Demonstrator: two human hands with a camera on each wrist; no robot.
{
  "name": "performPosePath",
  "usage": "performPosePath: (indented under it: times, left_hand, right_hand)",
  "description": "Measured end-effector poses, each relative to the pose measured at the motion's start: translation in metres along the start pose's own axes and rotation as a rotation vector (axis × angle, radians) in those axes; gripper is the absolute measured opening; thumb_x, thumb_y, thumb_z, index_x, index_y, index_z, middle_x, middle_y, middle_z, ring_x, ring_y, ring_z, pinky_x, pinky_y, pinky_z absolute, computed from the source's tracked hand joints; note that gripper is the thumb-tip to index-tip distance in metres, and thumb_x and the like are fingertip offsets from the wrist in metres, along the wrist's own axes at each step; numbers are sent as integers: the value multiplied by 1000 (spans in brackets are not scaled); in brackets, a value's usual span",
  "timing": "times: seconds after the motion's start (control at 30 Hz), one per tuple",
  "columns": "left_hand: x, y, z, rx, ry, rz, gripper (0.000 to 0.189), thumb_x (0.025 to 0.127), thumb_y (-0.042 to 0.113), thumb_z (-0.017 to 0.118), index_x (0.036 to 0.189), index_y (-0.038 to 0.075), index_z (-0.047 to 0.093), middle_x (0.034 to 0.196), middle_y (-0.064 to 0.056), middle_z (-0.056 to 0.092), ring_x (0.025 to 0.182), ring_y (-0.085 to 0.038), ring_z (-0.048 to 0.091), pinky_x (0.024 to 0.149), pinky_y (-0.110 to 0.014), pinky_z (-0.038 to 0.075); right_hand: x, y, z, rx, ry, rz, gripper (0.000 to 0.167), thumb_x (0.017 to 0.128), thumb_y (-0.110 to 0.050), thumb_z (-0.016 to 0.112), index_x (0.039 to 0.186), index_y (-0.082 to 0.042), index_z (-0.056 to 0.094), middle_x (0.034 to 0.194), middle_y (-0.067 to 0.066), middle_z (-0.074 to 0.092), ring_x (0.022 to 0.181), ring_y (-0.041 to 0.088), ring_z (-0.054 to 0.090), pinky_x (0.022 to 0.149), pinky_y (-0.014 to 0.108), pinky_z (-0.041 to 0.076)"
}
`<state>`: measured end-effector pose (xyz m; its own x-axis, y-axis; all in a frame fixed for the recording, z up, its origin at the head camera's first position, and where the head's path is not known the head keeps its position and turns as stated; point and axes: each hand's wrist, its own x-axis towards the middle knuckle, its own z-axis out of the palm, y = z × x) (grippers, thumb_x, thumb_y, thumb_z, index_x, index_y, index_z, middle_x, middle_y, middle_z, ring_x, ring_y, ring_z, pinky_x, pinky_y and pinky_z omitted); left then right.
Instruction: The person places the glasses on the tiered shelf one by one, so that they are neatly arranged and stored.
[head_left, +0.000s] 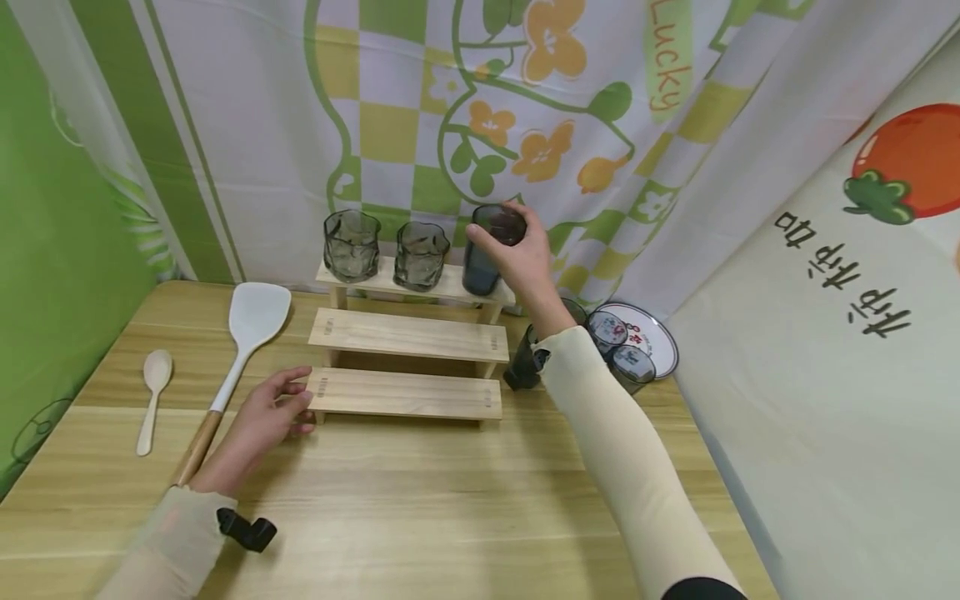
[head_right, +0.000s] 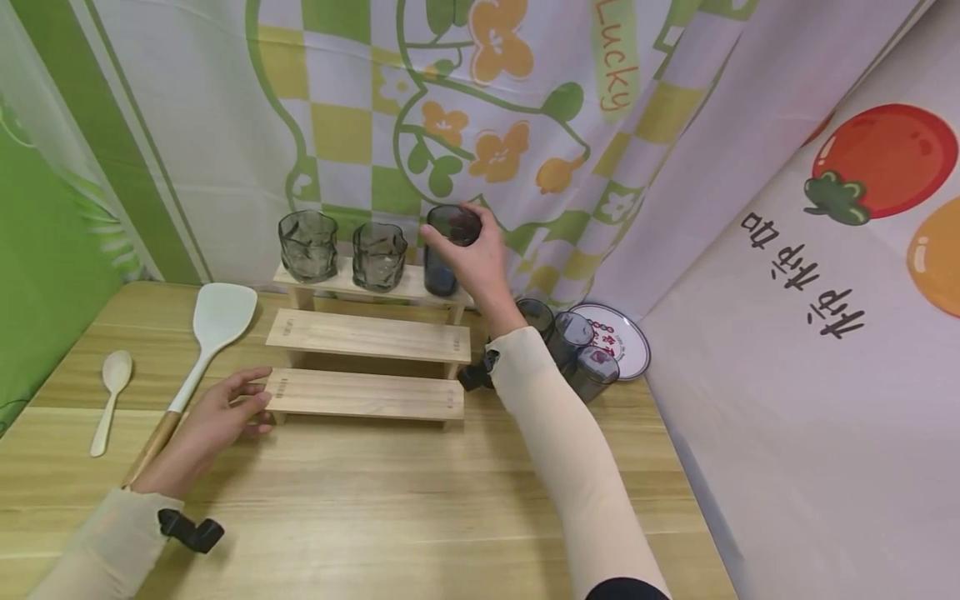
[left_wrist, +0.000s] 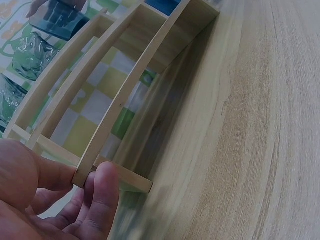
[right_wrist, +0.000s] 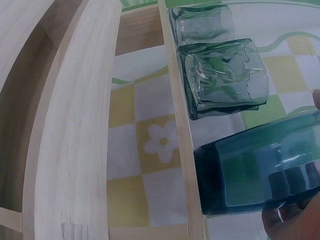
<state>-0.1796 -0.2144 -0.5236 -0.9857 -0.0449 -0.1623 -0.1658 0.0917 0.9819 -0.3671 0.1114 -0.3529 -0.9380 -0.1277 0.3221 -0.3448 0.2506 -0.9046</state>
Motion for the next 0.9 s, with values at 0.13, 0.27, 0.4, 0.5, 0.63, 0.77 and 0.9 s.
performPosePath:
  times: [0.13, 0.27, 0.4, 0.5, 0.63, 0.77, 0.9]
  left_hand:
    - [1, 0, 1, -6, -2, 4, 49, 107, 2, 48, 153, -5, 33, 129, -26, 38, 89, -18, 61, 75, -31, 63]
    - [1, 1, 1, -6, -6, 2, 50, 107, 2, 49, 153, -5, 33, 130, -26, 38, 89, -18, 61, 75, -31, 63]
    - [2, 0, 1, -1, -9, -8, 50, 107, 3, 49, 154, -4, 32, 131, -26, 38, 90, -18, 60, 76, -32, 63]
    - [2, 0, 1, 1, -12, -11, 50, 107, 3, 49, 154, -4, 32, 131, -25, 38, 91, -19, 60, 76, -32, 63]
    - [1, 0, 2, -1, -17, -9, 50, 107, 3, 49, 154, -5, 32, 131, -26, 38, 92, -21, 60, 77, -33, 63]
    - [0, 0, 1, 4, -18, -8, 51, 107, 3, 49, 154, -5, 31, 132, -27, 38, 93, -24, 60, 78, -34, 63]
    - [-1, 1, 1, 15, -12, -10, 51, 108, 4, 48, 155, -5, 31, 133, -27, 38, 94, -24, 59, 78, -34, 63]
  right_hand:
    - [1, 0, 1, -3, -11, -9, 83, 82, -50, 83, 148, -15, 45, 131, 2, 57, 113, 16, 58, 94, 34, 54]
    - [0, -2, -4, -40, -42, 29, 90, 80, -55, 83, 152, -21, 41, 138, 1, 53, 119, 16, 55, 98, 36, 52]
    - [-2, -2, -12, -73, -88, 48, 98, 78, -57, 83, 157, -27, 33, 145, 0, 47, 128, 18, 49, 104, 41, 48]
    - [-7, 3, -21, -41, -121, 37, 101, 79, -53, 84, 159, -28, 29, 148, 1, 46, 134, 19, 45, 109, 42, 44]
    - [-21, 15, -37, -19, -143, 28, 101, 81, -48, 84, 160, -26, 26, 151, 4, 43, 137, 21, 42, 115, 40, 38]
    - [-42, 30, -51, -36, -105, 6, 95, 86, -40, 82, 160, -20, 26, 151, 9, 44, 137, 23, 42, 117, 41, 34]
    - [-70, 49, -63, -34, -17, 16, 87, 90, -30, 81, 158, -15, 29, 149, 12, 45, 137, 26, 41, 118, 46, 33]
